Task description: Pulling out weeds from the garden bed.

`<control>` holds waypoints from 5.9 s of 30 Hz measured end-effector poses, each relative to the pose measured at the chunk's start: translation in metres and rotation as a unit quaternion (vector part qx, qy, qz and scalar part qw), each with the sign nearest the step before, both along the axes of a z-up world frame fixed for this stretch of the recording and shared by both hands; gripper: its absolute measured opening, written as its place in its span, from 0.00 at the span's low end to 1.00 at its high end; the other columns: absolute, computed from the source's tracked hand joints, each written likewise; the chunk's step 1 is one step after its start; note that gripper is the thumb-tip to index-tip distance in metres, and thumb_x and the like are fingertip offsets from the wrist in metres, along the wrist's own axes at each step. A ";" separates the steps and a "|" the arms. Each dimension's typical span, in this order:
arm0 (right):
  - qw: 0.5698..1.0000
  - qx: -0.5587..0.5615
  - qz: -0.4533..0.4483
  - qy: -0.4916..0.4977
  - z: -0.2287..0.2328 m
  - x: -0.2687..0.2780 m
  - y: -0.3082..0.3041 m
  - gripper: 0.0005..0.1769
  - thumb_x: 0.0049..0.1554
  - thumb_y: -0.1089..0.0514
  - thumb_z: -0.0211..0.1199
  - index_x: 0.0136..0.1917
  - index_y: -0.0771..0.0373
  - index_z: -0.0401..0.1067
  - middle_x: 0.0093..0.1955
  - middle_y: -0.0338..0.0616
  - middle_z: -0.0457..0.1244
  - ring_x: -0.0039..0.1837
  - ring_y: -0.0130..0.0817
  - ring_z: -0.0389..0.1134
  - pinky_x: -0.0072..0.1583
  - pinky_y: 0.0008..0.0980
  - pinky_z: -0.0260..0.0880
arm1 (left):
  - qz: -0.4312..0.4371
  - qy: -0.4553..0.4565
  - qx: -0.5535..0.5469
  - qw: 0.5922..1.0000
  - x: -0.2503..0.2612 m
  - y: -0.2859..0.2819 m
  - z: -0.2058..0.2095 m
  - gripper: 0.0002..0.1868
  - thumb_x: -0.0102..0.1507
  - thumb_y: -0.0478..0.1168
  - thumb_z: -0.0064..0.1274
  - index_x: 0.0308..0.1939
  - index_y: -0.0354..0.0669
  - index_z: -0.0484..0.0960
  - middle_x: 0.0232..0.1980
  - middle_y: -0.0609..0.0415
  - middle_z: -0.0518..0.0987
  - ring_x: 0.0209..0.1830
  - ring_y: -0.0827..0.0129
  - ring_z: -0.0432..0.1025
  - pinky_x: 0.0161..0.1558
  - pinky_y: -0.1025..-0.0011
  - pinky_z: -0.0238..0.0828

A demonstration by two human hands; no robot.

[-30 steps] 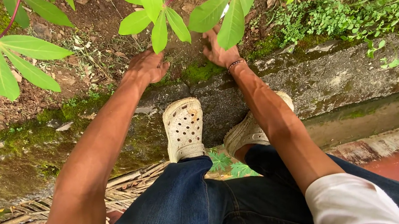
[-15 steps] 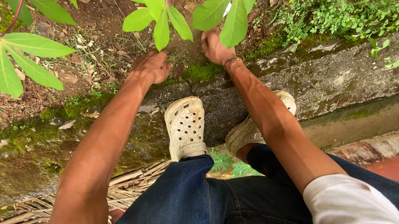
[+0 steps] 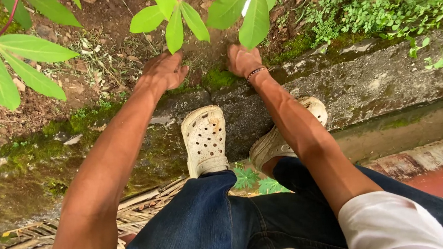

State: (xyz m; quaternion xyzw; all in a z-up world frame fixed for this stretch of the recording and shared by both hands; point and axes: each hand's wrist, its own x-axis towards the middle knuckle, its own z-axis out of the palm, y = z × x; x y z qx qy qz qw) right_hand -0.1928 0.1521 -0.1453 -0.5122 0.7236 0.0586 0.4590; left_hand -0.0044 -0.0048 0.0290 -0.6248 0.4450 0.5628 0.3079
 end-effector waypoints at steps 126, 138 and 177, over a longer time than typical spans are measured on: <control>0.814 -0.145 -0.412 -0.383 0.036 -0.269 0.022 0.16 0.66 0.65 0.50 0.63 0.69 0.73 0.43 0.47 0.67 0.37 0.28 0.64 0.39 0.28 0.71 | -0.367 0.059 -0.316 0.873 -0.159 0.086 -0.146 0.09 0.64 0.36 0.49 0.43 0.34 0.82 0.32 0.44 0.77 0.17 0.69 0.69 0.14 0.75 0.66; 0.993 -0.002 -0.089 0.071 -0.064 -0.235 0.057 0.27 0.73 0.37 0.45 0.54 0.62 0.72 0.33 0.46 0.65 0.32 0.35 0.61 0.39 0.44 0.69 | -0.206 0.039 -0.167 0.963 -0.141 0.084 -0.146 0.15 0.71 0.46 0.37 0.41 0.47 0.79 0.29 0.51 0.78 0.19 0.71 0.69 0.19 0.71 0.67; 0.991 0.133 -0.020 0.010 -0.001 -0.276 0.063 0.13 0.67 0.50 0.54 0.53 0.59 0.74 0.43 0.45 0.65 0.39 0.36 0.59 0.42 0.37 0.63 | 0.318 0.011 -0.195 0.928 0.043 0.050 -0.106 0.16 0.74 0.43 0.41 0.33 0.44 0.73 0.24 0.61 0.69 0.17 0.78 0.58 0.18 0.76 0.56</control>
